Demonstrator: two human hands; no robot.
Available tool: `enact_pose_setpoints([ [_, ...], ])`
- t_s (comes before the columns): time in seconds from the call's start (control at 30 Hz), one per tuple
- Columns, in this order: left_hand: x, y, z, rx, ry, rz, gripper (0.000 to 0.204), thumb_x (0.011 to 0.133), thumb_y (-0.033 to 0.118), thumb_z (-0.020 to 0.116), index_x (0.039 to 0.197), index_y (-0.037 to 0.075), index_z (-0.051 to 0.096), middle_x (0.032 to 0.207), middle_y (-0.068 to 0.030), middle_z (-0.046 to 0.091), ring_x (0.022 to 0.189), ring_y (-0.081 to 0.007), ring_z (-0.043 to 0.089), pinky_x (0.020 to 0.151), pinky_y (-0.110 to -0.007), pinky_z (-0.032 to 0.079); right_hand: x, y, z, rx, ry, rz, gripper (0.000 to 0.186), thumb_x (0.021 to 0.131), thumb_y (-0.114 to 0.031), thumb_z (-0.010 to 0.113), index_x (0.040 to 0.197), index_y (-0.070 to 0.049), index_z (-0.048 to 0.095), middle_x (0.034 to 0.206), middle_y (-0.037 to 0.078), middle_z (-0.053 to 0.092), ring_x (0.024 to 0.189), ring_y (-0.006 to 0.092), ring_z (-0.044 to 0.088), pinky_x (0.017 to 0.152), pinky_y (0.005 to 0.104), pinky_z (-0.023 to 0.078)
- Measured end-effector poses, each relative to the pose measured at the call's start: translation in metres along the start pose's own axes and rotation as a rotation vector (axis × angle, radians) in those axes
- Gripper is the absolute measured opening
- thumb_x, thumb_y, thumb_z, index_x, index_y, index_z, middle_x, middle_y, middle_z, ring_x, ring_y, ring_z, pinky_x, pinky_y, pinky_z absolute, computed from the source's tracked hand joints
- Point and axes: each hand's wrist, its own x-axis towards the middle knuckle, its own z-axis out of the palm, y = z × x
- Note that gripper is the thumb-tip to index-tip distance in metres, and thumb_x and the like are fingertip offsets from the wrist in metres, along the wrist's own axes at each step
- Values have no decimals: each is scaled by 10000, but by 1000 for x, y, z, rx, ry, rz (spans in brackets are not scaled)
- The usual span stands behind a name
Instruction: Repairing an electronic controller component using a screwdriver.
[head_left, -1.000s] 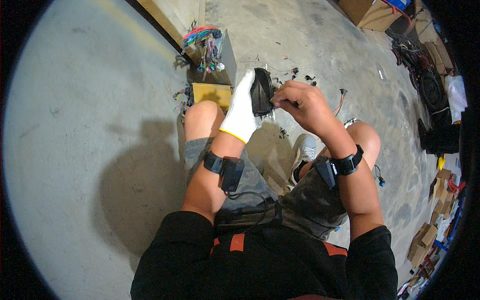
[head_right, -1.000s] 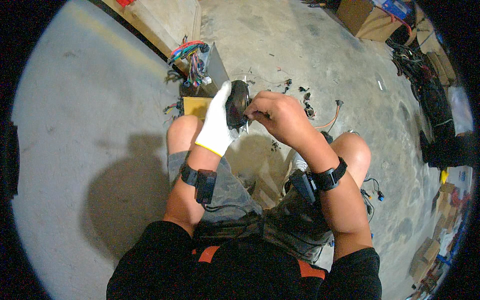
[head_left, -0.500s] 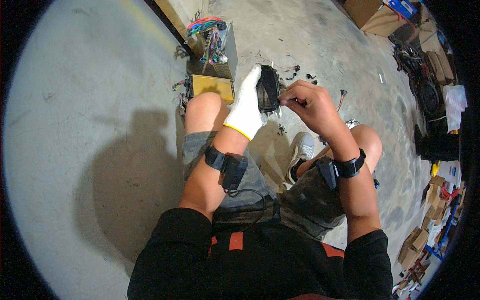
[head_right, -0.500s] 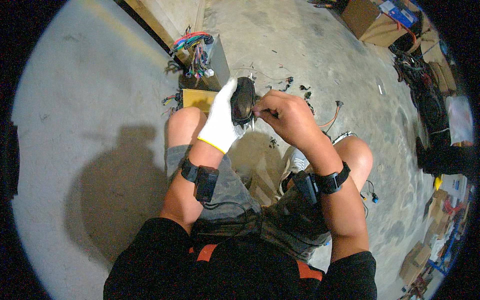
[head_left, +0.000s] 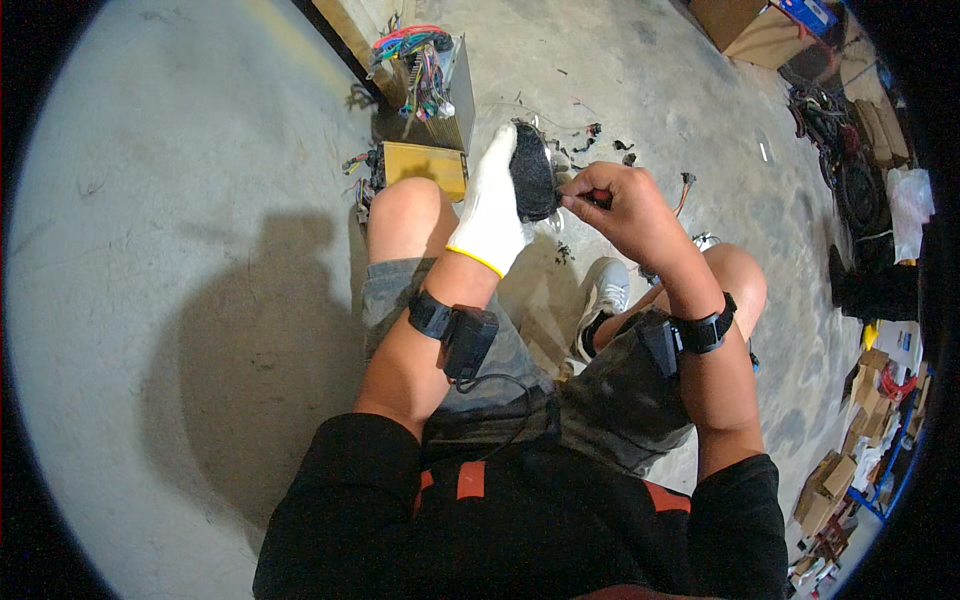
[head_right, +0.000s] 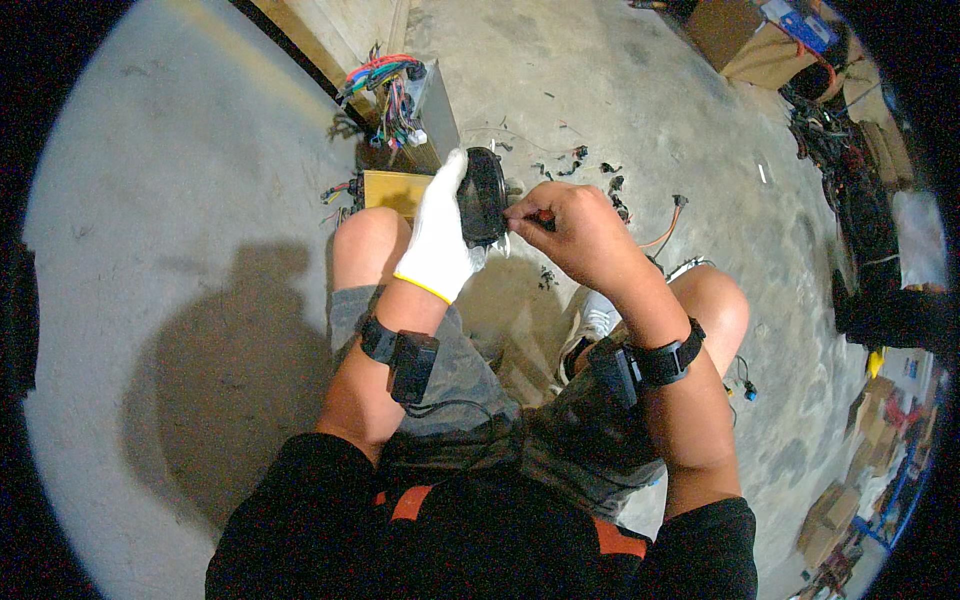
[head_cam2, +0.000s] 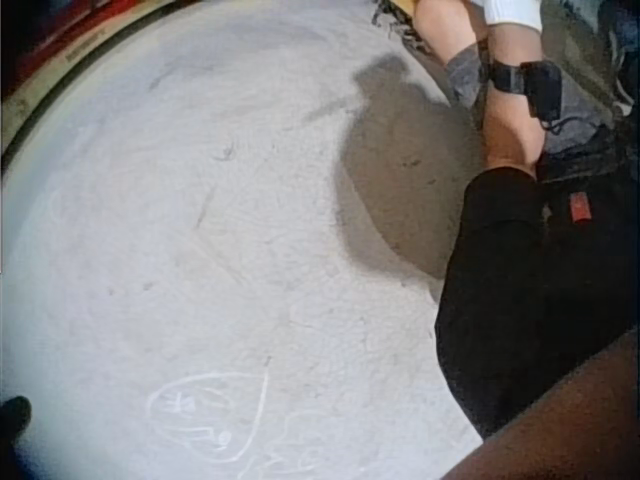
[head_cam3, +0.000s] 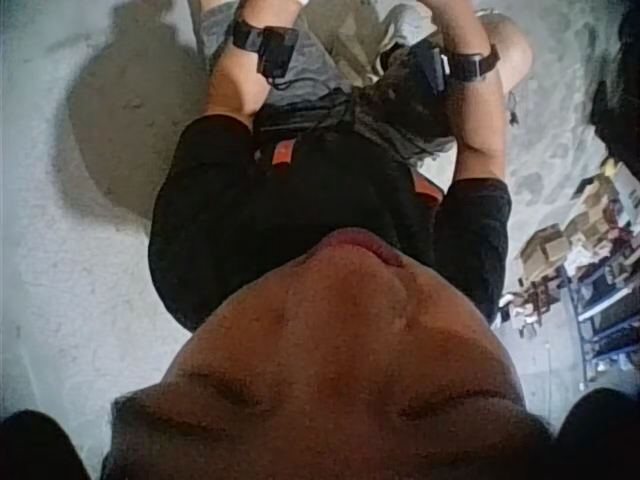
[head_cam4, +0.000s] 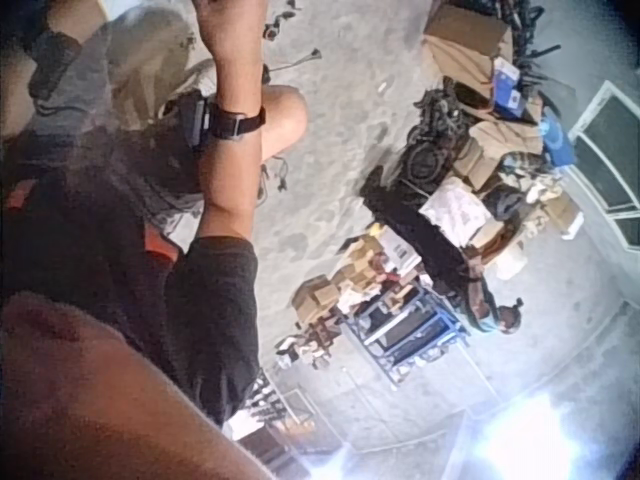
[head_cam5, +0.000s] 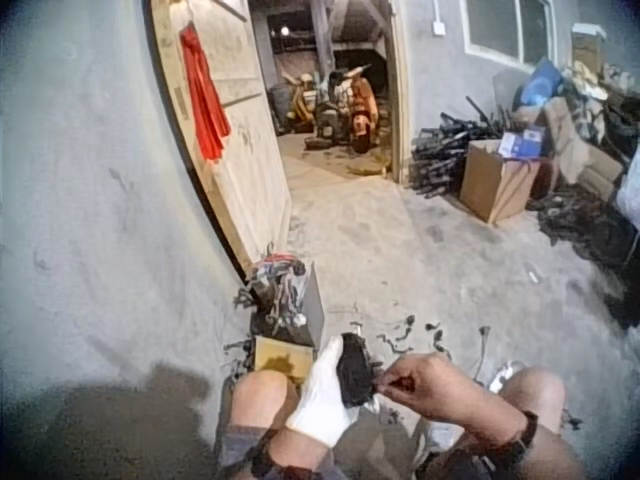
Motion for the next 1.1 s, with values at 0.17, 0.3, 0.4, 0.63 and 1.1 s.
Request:
enact_pose_setpoints([
  [0.17, -2, 4, 2, 112, -16, 13, 270, 947, 446, 596, 922, 184, 656, 836, 16, 643, 737, -139, 619, 650, -284, 511, -1, -3, -2, -97, -6, -6, 162, 851, -175, 701, 940, -41, 728, 841, 168, 689, 753, 313, 679, 687, 380, 536],
  [0.3, 2, 1, 1, 157, 20, 61, 269, 946, 443, 598, 942, 184, 669, 850, 14, 652, 744, -138, 620, 655, -290, 515, -1, 0, 1, -112, -5, 26, 178, 852, -188, 698, 944, -38, 722, 856, 181, 689, 769, 327, 679, 702, 392, 537],
  [0.4, 10, 1, -12, -96, -399, -112, 282, 943, 445, 602, 968, 174, 676, 861, 12, 658, 746, -138, 621, 657, -290, 518, -1, -6, 1, -139, -18, 27, 178, 852, -193, 698, 934, -35, 714, 847, 179, 684, 776, 329, 676, 706, 399, 536],
  [0.63, -6, 3, 11, 155, -63, 21, 292, 958, 476, 561, 898, 197, 626, 789, 37, 559, 674, -114, 522, 574, -288, 431, -6, 2, 5, -285, 33, -162, 178, 841, -216, 693, 917, -57, 670, 850, 124, 640, 785, 345, 651, 683, 439, 525],
  [1.1, 1, 2, 1, 123, -131, -89, 265, 973, 428, 551, 865, 193, 611, 773, 47, 574, 656, -110, 544, 560, -268, 446, -10, 6, 7, -517, 28, -235, 122, 850, -203, 654, 925, -110, 675, 856, 93, 613, 779, 320, 650, 654, 429, 533],
])
